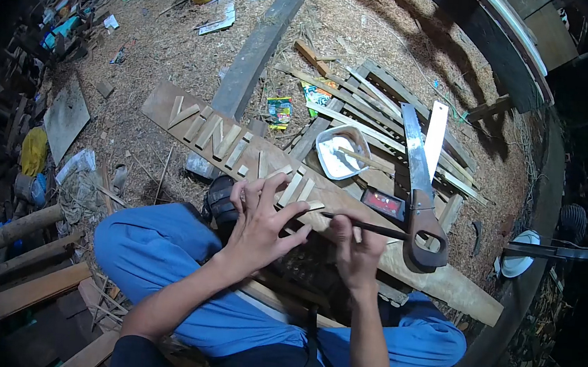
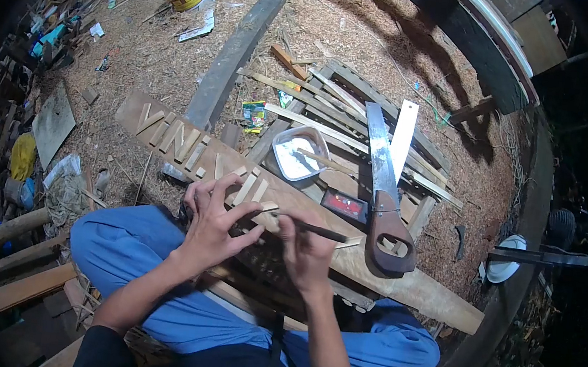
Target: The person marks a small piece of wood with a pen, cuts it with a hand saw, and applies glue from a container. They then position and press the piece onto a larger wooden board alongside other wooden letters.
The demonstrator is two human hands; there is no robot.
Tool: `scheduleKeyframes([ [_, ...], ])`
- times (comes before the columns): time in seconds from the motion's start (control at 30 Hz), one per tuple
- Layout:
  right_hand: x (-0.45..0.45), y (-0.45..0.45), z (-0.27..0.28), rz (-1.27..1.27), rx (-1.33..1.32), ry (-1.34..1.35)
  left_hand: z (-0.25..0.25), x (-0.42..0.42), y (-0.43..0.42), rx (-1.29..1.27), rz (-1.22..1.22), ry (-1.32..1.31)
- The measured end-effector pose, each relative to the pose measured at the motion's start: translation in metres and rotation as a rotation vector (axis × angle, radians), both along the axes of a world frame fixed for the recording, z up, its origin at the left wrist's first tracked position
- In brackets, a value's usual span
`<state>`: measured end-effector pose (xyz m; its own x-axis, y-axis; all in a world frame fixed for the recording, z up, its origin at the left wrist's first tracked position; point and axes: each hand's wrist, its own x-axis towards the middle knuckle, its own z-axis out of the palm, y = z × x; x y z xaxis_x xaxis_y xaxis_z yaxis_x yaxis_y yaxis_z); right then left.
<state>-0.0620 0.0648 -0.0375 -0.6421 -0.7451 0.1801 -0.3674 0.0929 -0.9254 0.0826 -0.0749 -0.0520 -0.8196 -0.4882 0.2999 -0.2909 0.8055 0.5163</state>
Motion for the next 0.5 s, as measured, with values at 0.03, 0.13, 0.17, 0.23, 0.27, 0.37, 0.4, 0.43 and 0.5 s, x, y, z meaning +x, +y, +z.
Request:
scheduleKeyframes([
  [0.03, -0.007, 0.003, 0.008, -0.040, -0.011, 0.093, -0.001, -0.001, 0.001, 0.019, 0.005, 0.011],
  [0.13, -0.027, 0.018, 0.010, -0.081, -0.035, 0.188, -0.005, -0.003, 0.000, 0.056, -0.009, 0.032],
  [0.17, -0.033, 0.023, 0.010, -0.054, -0.020, 0.232, -0.005, -0.004, 0.000, 0.076, -0.026, 0.041],
  [0.23, -0.039, 0.030, 0.012, 0.000, 0.009, 0.298, -0.002, -0.008, 0.001, 0.067, 0.004, 0.048],
  [0.27, -0.042, 0.032, 0.016, 0.002, 0.004, 0.297, -0.001, -0.009, 0.001, 0.063, 0.034, 0.054],
  [0.37, -0.049, 0.040, 0.019, 0.165, 0.084, 0.445, -0.001, -0.012, -0.002, -0.062, 0.034, 0.023],
  [0.4, -0.052, 0.041, 0.019, 0.161, 0.079, 0.445, -0.002, -0.014, -0.002, -0.068, 0.031, 0.023],
  [0.43, -0.056, 0.041, 0.019, 0.226, 0.061, 0.519, -0.004, -0.014, -0.002, -0.078, 0.033, 0.018],
  [0.5, -0.060, 0.044, 0.020, 0.320, 0.087, 0.627, -0.004, -0.015, -0.001, -0.096, 0.036, 0.007],
])
